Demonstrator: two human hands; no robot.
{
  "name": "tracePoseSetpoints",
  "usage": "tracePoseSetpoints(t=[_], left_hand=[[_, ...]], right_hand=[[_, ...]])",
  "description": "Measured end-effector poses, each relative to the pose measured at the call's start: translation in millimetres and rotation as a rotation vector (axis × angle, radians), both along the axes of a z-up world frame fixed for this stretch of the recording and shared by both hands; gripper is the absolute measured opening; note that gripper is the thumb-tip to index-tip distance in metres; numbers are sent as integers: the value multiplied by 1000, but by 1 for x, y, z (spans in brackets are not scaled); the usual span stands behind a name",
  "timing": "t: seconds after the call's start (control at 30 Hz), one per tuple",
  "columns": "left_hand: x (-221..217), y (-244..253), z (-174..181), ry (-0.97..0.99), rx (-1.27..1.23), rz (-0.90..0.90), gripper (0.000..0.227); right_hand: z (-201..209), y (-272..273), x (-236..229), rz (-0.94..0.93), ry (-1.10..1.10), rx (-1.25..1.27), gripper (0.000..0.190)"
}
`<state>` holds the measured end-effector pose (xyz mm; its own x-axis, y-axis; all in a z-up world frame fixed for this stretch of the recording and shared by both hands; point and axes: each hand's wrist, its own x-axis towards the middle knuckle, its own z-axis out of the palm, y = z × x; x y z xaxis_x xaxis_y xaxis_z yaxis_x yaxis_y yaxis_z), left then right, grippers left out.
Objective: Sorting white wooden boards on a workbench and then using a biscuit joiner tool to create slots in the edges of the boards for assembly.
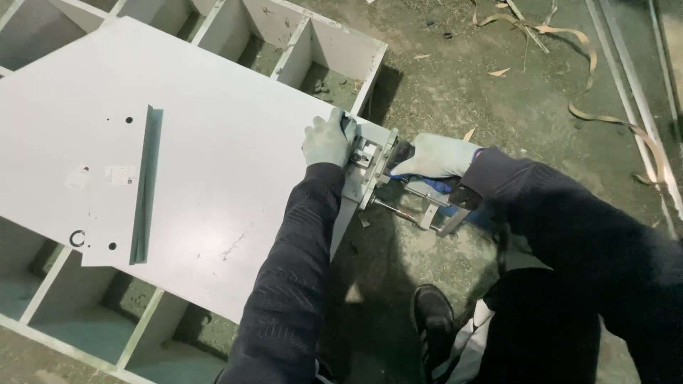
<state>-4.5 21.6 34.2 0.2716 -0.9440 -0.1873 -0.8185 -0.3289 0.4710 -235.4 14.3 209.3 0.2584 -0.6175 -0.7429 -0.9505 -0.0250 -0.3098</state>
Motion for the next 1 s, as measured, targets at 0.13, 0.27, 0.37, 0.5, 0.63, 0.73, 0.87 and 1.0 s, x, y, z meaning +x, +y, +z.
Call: tracePoseSetpoints(t=[0.13, 0.27, 0.37, 0.5, 0.63, 0.73, 0.87, 1.0], left_hand=[[-1, 2, -7, -31, -32, 2, 45], [1, -7, -37, -72, -74, 4, 44], [0, -13, -55, -89, -118, 17, 41], [1, -11, -49, -101, -129, 10, 41], [2, -9, -48, -105, -141, 8, 42], [1, -8, -40, -101, -150, 21, 41], [-7, 4, -31, -95, -132, 68, 38], [-12, 7, -39, -103, -131, 84, 41]], right_hand=[[14, 5, 5, -40, -61, 77, 51], [7, -3, 9, 4, -48, 67, 53], [22, 8, 14, -4, -69, 63, 54], [10, 2, 10, -6, -77, 59, 52], [21, 9, 12, -14, -87, 44, 49], [32, 10, 15, -17, -91, 31, 55], [45, 19, 19, -5, -33, 7, 58], [4, 2, -2, 35, 10, -7, 58]])
